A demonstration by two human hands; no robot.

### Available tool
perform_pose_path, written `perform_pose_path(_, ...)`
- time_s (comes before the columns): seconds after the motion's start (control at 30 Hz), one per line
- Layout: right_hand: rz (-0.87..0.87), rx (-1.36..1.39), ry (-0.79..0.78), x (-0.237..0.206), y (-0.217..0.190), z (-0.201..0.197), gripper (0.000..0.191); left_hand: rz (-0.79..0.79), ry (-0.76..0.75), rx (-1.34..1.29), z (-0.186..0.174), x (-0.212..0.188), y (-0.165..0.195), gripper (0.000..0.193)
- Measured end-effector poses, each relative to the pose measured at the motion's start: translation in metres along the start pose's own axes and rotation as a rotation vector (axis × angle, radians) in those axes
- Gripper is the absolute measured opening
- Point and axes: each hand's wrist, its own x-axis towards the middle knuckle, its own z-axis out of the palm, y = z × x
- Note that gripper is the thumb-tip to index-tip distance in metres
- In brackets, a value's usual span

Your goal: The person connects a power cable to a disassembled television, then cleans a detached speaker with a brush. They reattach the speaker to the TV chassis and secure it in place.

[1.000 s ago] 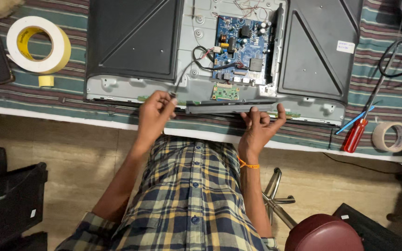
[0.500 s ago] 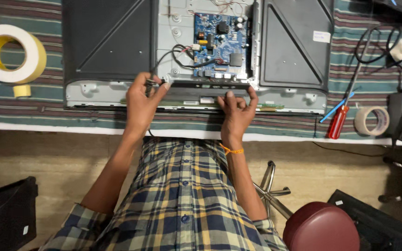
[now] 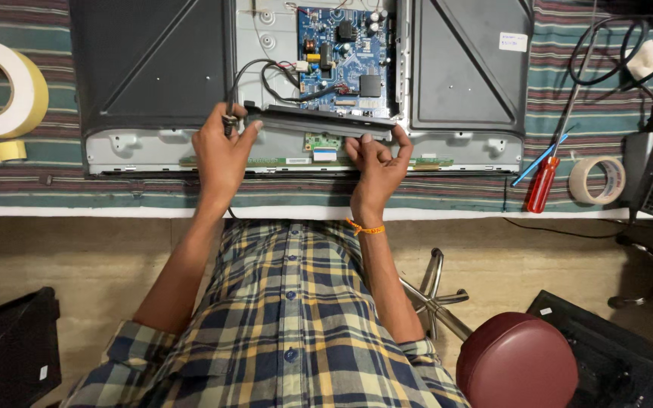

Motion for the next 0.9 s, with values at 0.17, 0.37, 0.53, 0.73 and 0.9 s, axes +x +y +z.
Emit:
perform_pose_path(0.17,0.024,0.02,0.025,0.004,-0.004,0.001,0.056,-0.069,0.034,-0.027,0.006,0.001,0.004,0.029)
perform_pose_path(0.37,-0.004,-0.129,0.013,0.011,-0.008,-0.004,0.051,0.003,0.029,-0.064,0.009,0.004,-0.001,0.025)
perform_pose_path(0.53,-0.269,-0.649,-0.008,0.013,-0.012,-0.01,0.05,-0.027,0.018,-0.045,0.009,0.001,0.0,0.024)
perform_pose_path(0.73,-0.54,-0.901,-0.043,0.016,-0.012,-0.009,0.047,0.034,0.044,-0.085,0.011,-0.003,0.005,0.022)
perform_pose_path(0.9,-0.717,-1.039,-0.149,0.022,-0.008,-0.002,0.028,0.058,0.073,-0.099,0.015,-0.002,0.003,0.022)
